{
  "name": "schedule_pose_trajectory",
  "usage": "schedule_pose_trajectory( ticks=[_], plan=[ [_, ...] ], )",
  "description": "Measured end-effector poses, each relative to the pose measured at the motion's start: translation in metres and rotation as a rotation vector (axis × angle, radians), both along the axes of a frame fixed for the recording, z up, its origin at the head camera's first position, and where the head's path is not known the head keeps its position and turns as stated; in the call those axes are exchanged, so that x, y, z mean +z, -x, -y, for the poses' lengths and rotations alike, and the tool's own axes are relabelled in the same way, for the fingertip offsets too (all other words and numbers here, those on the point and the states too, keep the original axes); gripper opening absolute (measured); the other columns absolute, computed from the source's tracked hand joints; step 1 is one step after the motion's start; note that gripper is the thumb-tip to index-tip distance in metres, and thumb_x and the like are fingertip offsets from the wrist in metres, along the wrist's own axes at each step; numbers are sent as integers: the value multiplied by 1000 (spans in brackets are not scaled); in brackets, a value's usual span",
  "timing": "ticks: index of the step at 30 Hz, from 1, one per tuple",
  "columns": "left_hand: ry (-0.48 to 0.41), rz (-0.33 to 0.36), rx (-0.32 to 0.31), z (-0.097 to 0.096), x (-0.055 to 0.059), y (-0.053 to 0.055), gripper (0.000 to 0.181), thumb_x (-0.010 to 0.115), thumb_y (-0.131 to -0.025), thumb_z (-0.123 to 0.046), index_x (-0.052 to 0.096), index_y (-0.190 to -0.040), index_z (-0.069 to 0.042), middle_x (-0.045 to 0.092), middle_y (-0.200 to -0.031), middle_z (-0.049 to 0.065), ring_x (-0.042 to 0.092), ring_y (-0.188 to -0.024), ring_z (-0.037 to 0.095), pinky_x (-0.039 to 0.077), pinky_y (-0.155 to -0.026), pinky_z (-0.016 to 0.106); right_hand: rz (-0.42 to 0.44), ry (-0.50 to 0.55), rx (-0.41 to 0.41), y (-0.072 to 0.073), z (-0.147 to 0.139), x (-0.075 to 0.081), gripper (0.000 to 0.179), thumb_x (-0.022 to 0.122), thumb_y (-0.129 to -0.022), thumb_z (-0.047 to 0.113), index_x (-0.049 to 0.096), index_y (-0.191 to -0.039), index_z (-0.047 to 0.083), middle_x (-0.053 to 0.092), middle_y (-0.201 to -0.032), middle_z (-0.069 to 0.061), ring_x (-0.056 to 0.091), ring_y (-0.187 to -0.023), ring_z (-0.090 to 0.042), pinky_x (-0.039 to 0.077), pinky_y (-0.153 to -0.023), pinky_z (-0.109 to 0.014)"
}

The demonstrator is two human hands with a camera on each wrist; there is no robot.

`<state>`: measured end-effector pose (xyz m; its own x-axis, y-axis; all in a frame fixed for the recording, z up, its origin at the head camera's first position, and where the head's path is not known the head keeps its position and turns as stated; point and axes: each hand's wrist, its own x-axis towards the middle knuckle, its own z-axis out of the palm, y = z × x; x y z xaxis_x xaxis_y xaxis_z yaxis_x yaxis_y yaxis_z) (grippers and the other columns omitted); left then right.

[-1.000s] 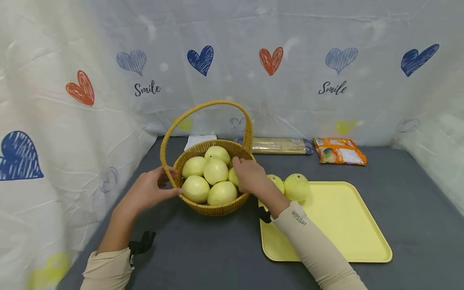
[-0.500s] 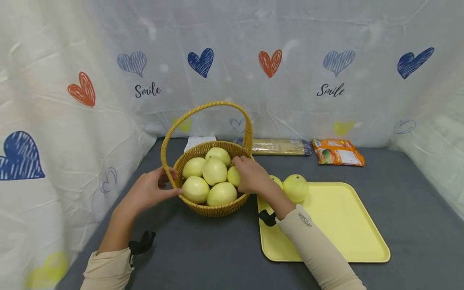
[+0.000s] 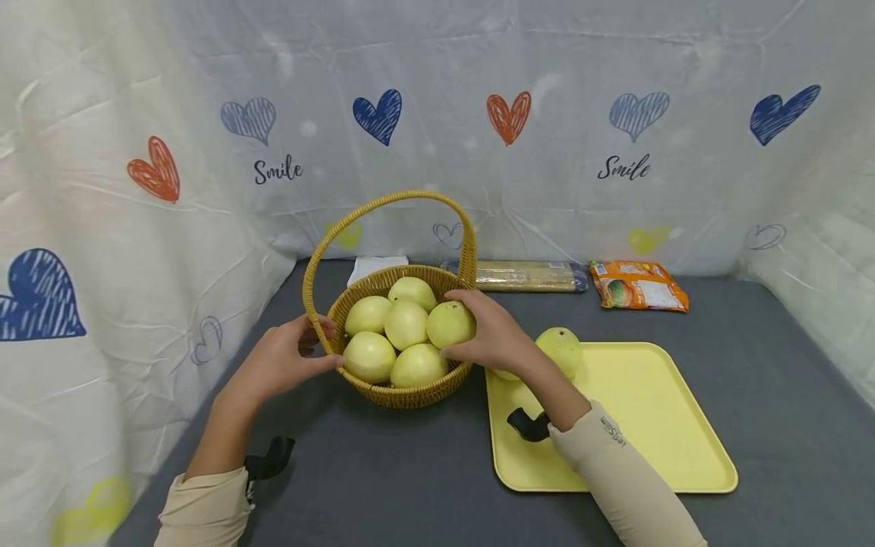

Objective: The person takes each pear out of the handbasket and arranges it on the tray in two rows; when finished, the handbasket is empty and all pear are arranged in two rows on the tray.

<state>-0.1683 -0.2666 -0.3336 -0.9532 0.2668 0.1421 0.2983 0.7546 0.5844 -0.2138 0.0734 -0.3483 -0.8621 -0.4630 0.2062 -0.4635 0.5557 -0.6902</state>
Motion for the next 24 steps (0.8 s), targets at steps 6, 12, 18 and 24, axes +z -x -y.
schedule_pose_trajectory(
  ticks=[6,12,18,24],
  plan=[
    [-1,-2,2,0,0,1,54,83,-86,-33,62,-125,-2,67,-118,15,65,-110,36,54,-92,51,51,50,-24,-11,-9,7,84,89,-78,30,41,-145,14,56,-131,-9,61,-101,-24,54,-79,-42],
    [-1,-2,-3,0,-1,1,54,83,-86,-33,62,-125,-1,67,-118,15,65,-110,37,54,-92,52,-36,107,-35,-15,-16,7,79,90,-76,33,49,-141,14,58,-129,-4,61,-102,-23,55,-82,-42],
    [0,-7,-4,0,0,0,54,83,-86,-32,62,-125,-1,68,-117,15,66,-109,36,55,-91,51,-87,167,-47,-17,-21,5,77,89,-78,35,52,-143,15,58,-132,-1,61,-106,-22,55,-86,-42],
    [0,-8,-1,0,-1,0,54,83,-86,-33,62,-124,-2,68,-116,14,66,-109,36,55,-91,51,-85,166,-66,-21,-30,6,76,86,-80,38,50,-145,19,57,-135,1,60,-111,-21,54,-89,-40]
  ],
)
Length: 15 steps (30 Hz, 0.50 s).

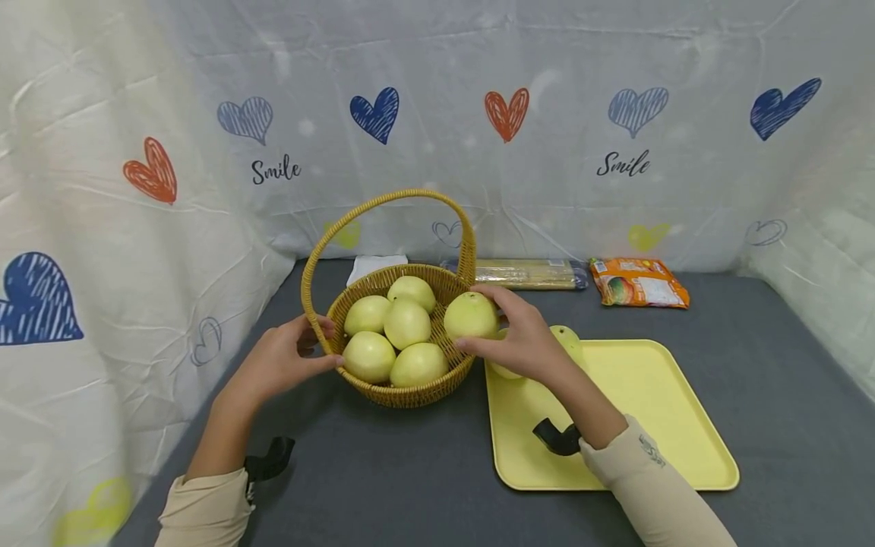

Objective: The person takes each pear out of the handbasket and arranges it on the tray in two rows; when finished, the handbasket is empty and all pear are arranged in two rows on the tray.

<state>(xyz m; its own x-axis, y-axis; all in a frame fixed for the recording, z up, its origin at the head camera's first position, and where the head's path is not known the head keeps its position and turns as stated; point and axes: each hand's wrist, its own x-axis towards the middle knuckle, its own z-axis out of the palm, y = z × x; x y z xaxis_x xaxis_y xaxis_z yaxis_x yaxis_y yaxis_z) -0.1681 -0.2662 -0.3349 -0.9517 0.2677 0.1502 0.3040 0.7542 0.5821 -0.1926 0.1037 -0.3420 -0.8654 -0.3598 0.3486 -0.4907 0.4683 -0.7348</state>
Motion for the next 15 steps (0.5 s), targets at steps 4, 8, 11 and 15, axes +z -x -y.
schedule_pose_trajectory(
  ticks=[4,8,11,15],
  plan=[
    [-7,3,1,0,0,0,53,83,-85,-33,62,-124,-2,68,-115,14,66,-108,36,55,-90,50,-11,-10,-12,-4,-9,3,77,87,-80,37,51,-145,16,56,-136,0,59,-113,-22,54,-91,-41],
    [-10,4,0,-1,1,-1,53,83,-85,-33,63,-124,-2,68,-116,15,66,-108,36,56,-90,50,-26,-37,-32,-8,-18,5,77,88,-79,36,51,-143,14,57,-134,-2,59,-113,-20,54,-91,-41],
    [-11,8,1,-1,1,-1,53,83,-85,-32,62,-124,-2,67,-117,15,66,-108,36,56,-89,50,-40,-57,-46,-12,-24,8,78,89,-78,35,52,-143,13,58,-133,-3,59,-111,-20,54,-89,-41],
    [-11,9,1,-2,1,-1,53,83,-85,-30,62,-125,-2,67,-118,16,66,-108,35,56,-89,49,-59,-72,-61,-17,-33,11,78,89,-78,31,52,-144,12,57,-135,-5,59,-107,-21,53,-86,-42]
  ],
)
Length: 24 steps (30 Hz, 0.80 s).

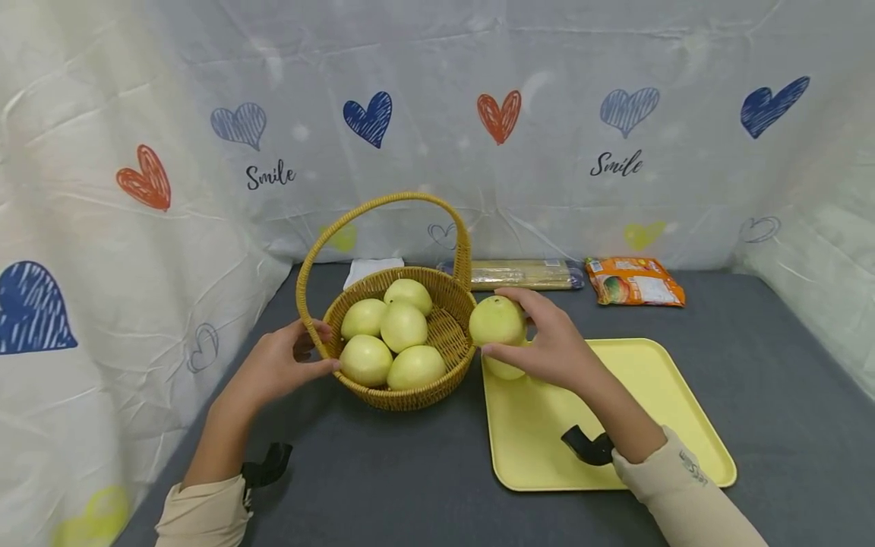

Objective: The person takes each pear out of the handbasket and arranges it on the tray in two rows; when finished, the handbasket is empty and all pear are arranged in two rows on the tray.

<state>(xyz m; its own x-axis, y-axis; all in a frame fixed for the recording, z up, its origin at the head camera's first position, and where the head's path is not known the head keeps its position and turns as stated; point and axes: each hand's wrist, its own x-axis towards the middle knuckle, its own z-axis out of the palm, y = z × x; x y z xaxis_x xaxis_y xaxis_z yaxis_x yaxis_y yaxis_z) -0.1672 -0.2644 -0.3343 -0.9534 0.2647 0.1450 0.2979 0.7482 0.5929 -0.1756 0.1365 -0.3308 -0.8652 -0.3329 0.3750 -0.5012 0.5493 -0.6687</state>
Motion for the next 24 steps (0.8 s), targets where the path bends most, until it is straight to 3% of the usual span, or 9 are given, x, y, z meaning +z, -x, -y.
schedule_pose_trajectory(
  ticks=[6,11,20,24],
  plan=[
    [0,-1,3,1,-1,0,54,83,-85,-31,62,-125,-2,67,-118,16,66,-108,37,56,-89,50,13,-52,9,-5,-22,8,77,90,-77,24,52,-143,12,53,-140,-7,57,-113,-24,53,-90,-45],
    [-2,-1,6,0,-2,1,54,83,-85,-32,62,-125,-3,67,-118,15,66,-109,37,56,-89,49,-6,-79,51,-5,-52,13,73,90,-77,18,53,-139,9,57,-132,-7,60,-108,-25,53,-86,-44],
    [8,-8,13,3,-6,0,55,84,-84,-33,63,-124,-3,67,-118,14,66,-108,34,56,-89,49,-64,-164,107,-9,-100,19,69,89,-78,16,54,-136,11,59,-122,0,57,-102,-12,49,-84,-21],
    [7,-15,9,2,-6,2,54,84,-84,-32,63,-124,-4,68,-117,14,67,-107,33,57,-89,49,-61,-174,96,-11,-113,21,67,89,-78,15,54,-135,11,59,-124,-1,56,-103,-8,48,-85,-15]
  ],
)
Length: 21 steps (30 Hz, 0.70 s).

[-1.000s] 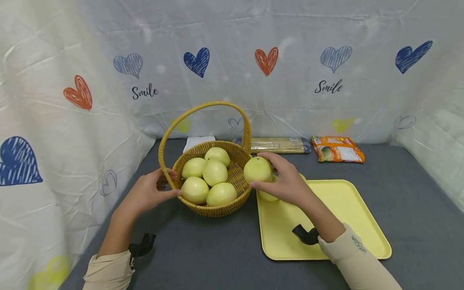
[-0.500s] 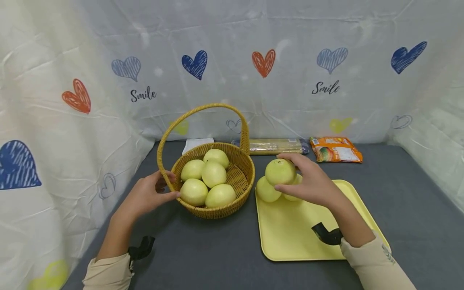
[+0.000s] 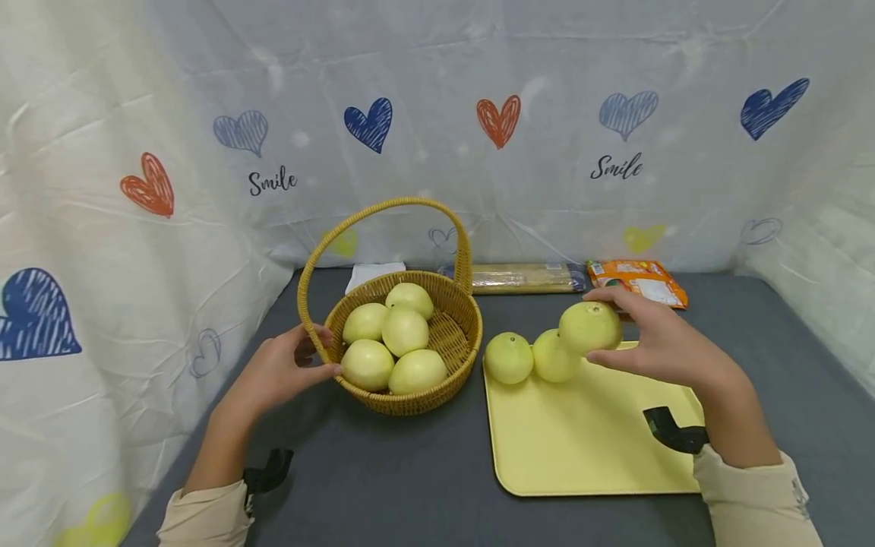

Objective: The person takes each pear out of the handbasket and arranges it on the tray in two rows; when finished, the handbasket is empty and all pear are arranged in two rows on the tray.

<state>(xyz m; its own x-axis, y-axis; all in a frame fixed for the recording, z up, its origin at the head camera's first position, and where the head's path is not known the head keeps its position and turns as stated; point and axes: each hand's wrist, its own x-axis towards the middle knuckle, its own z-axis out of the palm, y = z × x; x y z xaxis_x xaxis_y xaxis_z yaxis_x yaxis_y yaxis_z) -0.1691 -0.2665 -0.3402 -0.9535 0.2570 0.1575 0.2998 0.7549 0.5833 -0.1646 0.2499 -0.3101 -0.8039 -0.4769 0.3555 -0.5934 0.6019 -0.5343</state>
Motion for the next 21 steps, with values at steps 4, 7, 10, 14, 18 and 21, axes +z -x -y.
schedule_pose_trajectory(
  ticks=[4,7,10,14,18,21],
  plan=[
    [-8,-3,-7,-1,2,0,54,84,-84,-34,63,-124,-3,68,-117,15,67,-107,34,57,-88,49,32,-14,-51,0,-11,2,66,87,-80,15,52,-135,7,57,-126,-6,55,-102,-6,48,-83,-14],
    [-4,-6,-8,-1,3,-1,55,84,-84,-34,63,-124,-3,68,-116,15,67,-106,35,57,-87,49,65,-24,-103,1,-19,0,65,86,-81,13,49,-133,3,57,-121,-9,56,-98,-11,51,-77,-18],
    [4,-8,-8,-1,3,-1,54,84,-84,-33,63,-124,-3,68,-115,14,67,-106,35,57,-87,49,112,-39,-136,5,-25,-4,64,85,-82,13,46,-130,0,56,-114,-12,57,-92,-19,53,-71,-25],
    [6,-8,-13,-2,3,0,52,84,-85,-31,63,-123,-3,68,-114,14,67,-106,34,57,-88,49,211,-66,-155,14,-30,-16,62,83,-83,14,43,-127,-2,55,-108,-15,56,-86,-25,52,-67,-30],
    [0,-7,-13,-1,3,0,51,84,-85,-31,63,-122,-3,68,-114,13,67,-106,34,57,-88,49,325,-69,-140,29,-29,-38,60,81,-84,13,40,-124,-4,51,-108,-19,53,-82,-25,50,-64,-35],
    [-7,-5,-11,-1,2,-1,52,84,-84,-31,63,-123,-3,68,-115,14,67,-106,34,57,-88,49,381,-64,-123,39,-27,-56,62,80,-84,14,38,-125,-6,47,-112,-22,51,-84,-26,49,-65,-36]
  ],
)
